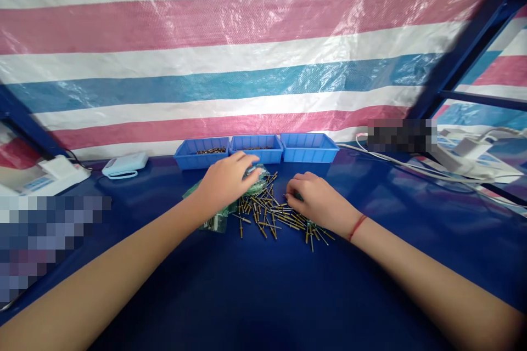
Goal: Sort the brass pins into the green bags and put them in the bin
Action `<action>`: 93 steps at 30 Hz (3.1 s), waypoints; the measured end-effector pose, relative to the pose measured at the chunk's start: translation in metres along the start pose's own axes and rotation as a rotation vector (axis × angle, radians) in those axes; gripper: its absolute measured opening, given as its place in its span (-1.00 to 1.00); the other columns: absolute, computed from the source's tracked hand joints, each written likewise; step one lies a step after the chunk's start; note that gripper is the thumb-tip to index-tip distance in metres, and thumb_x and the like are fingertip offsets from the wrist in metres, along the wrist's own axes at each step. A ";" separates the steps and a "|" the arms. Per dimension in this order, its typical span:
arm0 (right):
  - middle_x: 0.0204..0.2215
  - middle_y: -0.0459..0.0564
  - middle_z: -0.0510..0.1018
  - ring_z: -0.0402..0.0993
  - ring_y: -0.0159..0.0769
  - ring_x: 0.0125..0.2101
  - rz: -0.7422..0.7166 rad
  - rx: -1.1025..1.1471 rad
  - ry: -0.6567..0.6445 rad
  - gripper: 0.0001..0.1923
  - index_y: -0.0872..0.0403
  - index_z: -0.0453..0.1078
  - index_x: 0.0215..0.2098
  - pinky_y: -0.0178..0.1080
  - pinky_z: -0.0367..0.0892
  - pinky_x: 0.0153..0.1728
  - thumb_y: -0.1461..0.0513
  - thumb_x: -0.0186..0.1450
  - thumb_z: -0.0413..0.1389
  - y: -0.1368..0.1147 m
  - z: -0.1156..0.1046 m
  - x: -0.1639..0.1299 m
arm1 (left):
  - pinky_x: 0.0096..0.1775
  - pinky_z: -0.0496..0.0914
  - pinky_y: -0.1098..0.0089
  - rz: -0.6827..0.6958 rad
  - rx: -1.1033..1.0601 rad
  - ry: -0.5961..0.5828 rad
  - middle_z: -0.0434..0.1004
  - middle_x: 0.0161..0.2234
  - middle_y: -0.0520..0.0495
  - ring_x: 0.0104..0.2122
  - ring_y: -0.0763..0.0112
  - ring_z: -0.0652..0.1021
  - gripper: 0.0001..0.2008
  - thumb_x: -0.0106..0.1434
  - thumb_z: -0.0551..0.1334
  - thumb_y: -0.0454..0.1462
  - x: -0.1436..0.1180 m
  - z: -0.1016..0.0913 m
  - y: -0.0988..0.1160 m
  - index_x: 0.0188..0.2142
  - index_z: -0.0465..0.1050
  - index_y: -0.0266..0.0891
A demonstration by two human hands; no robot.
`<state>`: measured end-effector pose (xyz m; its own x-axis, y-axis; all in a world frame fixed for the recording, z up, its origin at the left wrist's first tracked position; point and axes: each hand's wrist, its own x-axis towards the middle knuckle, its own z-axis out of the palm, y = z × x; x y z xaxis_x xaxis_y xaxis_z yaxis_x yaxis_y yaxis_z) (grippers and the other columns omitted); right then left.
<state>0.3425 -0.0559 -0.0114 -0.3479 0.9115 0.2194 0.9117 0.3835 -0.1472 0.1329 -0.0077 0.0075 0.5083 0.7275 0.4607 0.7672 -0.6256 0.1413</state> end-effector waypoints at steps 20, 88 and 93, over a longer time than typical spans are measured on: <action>-0.37 -0.08 0.46 0.36 -0.33 -0.33 0.090 1.233 -0.078 -0.77 0.05 0.47 -0.26 -0.28 0.26 -0.27 0.07 0.28 0.13 -0.057 -0.020 -0.019 | -0.55 0.27 0.49 -0.307 -0.885 0.032 0.55 -0.35 0.04 -0.55 0.54 0.41 -0.89 0.23 0.25 -0.22 -0.060 -0.016 0.041 -0.28 0.52 -0.15; -0.35 -0.06 0.55 0.39 -0.20 -0.28 0.051 0.202 -0.021 -0.84 0.04 0.43 -0.26 -0.16 0.26 -0.24 0.35 0.24 0.06 -0.025 0.002 -0.009 | -0.18 0.39 0.34 -0.036 -0.387 0.060 0.54 -0.28 0.01 -0.33 0.39 0.52 -0.82 0.27 0.15 -0.37 -0.063 -0.001 0.014 -0.19 0.50 -0.17; -0.28 0.00 0.54 0.39 -0.15 -0.24 -0.005 0.109 -0.022 -0.85 0.04 0.49 -0.32 -0.08 0.25 -0.16 0.23 0.30 0.07 -0.024 0.005 -0.009 | -0.19 0.40 0.34 -0.044 -0.405 0.040 0.55 -0.27 0.00 -0.32 0.38 0.52 -0.81 0.27 0.14 -0.37 -0.064 0.000 0.016 -0.20 0.51 -0.17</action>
<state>0.3230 -0.0724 -0.0147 -0.3579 0.9123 0.1993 0.8813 0.4005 -0.2507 0.1124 -0.0641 -0.0196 0.4567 0.7494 0.4795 0.5676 -0.6604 0.4916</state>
